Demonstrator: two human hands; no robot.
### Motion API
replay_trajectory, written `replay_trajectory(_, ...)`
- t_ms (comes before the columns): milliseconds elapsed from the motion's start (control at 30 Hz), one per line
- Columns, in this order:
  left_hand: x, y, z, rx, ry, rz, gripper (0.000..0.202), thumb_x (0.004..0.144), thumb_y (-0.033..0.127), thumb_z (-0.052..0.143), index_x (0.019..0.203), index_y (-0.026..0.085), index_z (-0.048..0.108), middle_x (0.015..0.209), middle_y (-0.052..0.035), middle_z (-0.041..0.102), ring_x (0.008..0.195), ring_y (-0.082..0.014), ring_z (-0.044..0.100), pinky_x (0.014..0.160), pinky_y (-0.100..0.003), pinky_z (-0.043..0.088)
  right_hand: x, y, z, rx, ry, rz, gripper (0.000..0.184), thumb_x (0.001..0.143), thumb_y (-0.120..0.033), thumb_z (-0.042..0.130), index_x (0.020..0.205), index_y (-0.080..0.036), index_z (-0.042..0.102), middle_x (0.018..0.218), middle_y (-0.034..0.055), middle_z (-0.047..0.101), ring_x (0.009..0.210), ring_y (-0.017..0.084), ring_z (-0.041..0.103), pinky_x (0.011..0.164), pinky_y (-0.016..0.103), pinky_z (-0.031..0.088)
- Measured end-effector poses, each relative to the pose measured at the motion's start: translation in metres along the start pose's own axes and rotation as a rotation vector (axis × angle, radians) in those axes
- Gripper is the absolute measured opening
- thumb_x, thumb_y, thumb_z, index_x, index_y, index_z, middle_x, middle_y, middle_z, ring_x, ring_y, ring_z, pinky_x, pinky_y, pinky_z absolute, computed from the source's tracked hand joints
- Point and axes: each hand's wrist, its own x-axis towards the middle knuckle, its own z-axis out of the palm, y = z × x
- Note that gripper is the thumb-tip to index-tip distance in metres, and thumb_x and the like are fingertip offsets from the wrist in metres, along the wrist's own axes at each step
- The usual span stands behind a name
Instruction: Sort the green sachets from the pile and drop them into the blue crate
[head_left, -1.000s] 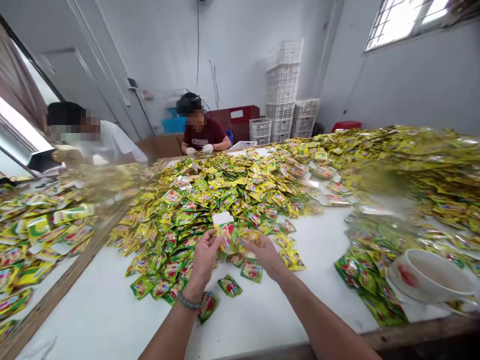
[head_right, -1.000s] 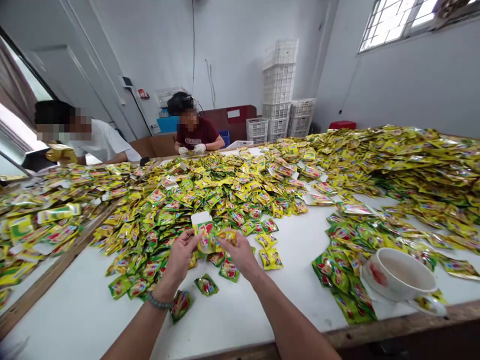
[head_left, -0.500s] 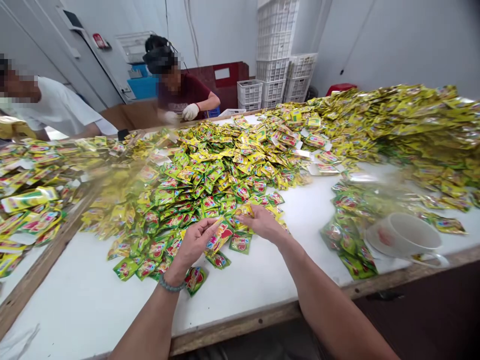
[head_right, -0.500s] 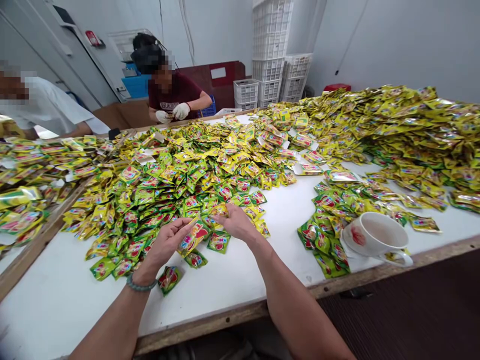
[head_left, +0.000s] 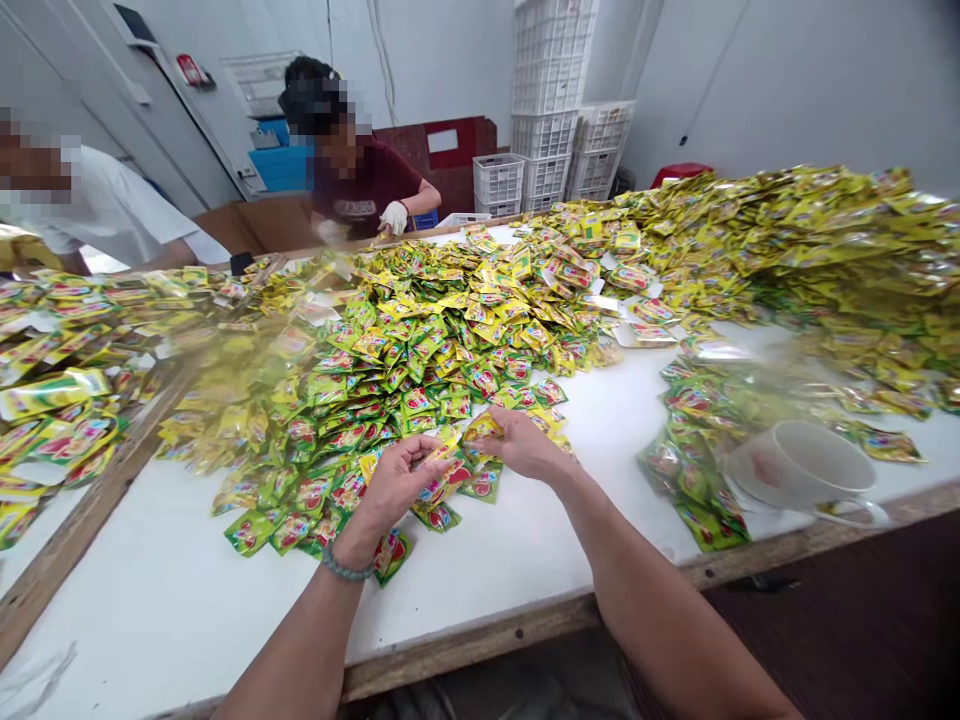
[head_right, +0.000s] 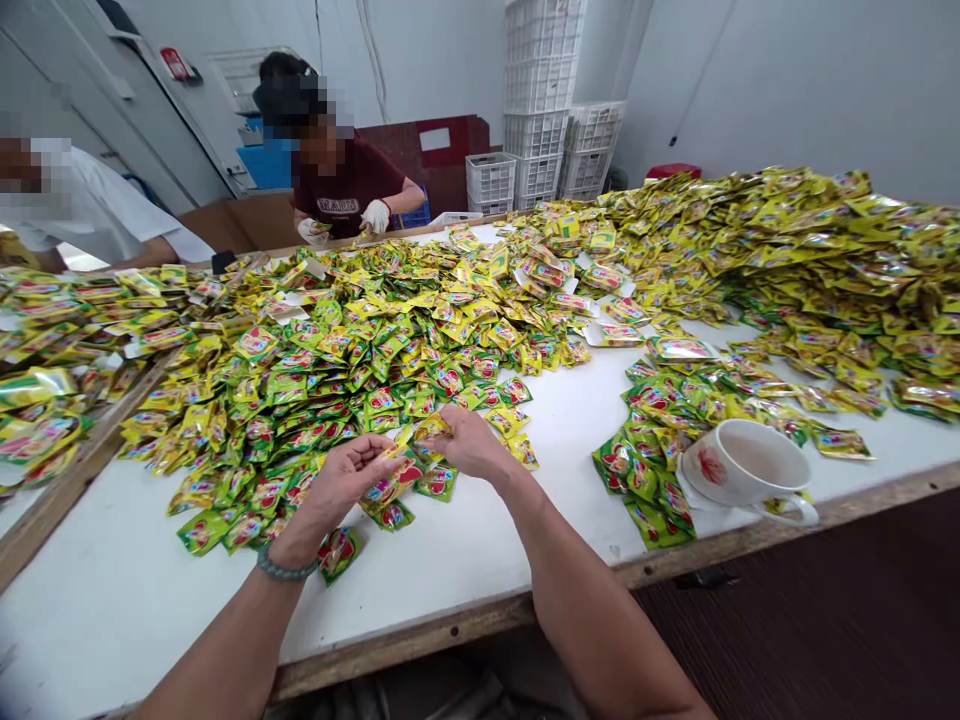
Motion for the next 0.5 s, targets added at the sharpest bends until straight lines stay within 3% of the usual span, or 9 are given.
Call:
replay_trajectory(167,0.002,0.0,0.007,-0.15,-0.016,-0.041,0.037,0.062,0.036,0.084,0.088,0.016,0.066,0.079,-0.0001,0.069,0.07,-0.0135,0.062,0.066,-0.023,0.049,0.001,-0.007,0.014,-0.01,0.101,-0.007,0.021,0.073,-0.035,0.067,0.069,-0.018,0.057,0.066,-0.004,0.054,0.067,0.013,0.047,0.062,0.024,0.035)
replay_trajectory(367,0.002,0.002,0.014,-0.212,-0.061,-0.111,0.047,0.061,0.037,0.085,0.099,0.016,0.069,0.087,-0.0028,0.074,0.073,-0.0172,0.068,0.069,-0.027,0.053,-0.002,-0.011,0.018,-0.058,0.088,-0.148,0.017,0.086,-0.031,0.055,0.08,-0.017,0.061,0.084,0.0029,0.059,0.081,0.017,0.053,0.076,0.03,0.041)
replay_trajectory(500,0.001,0.003,0.015,-0.215,-0.032,-0.121,0.049,0.06,0.039,0.086,0.1,0.015,0.07,0.088,-0.0042,0.076,0.074,-0.0185,0.069,0.069,-0.027,0.053,-0.002,-0.01,0.017,-0.159,0.146,-0.217,0.025,0.09,-0.031,0.054,0.07,-0.018,0.06,0.078,0.0037,0.058,0.08,0.018,0.051,0.079,0.032,0.041)
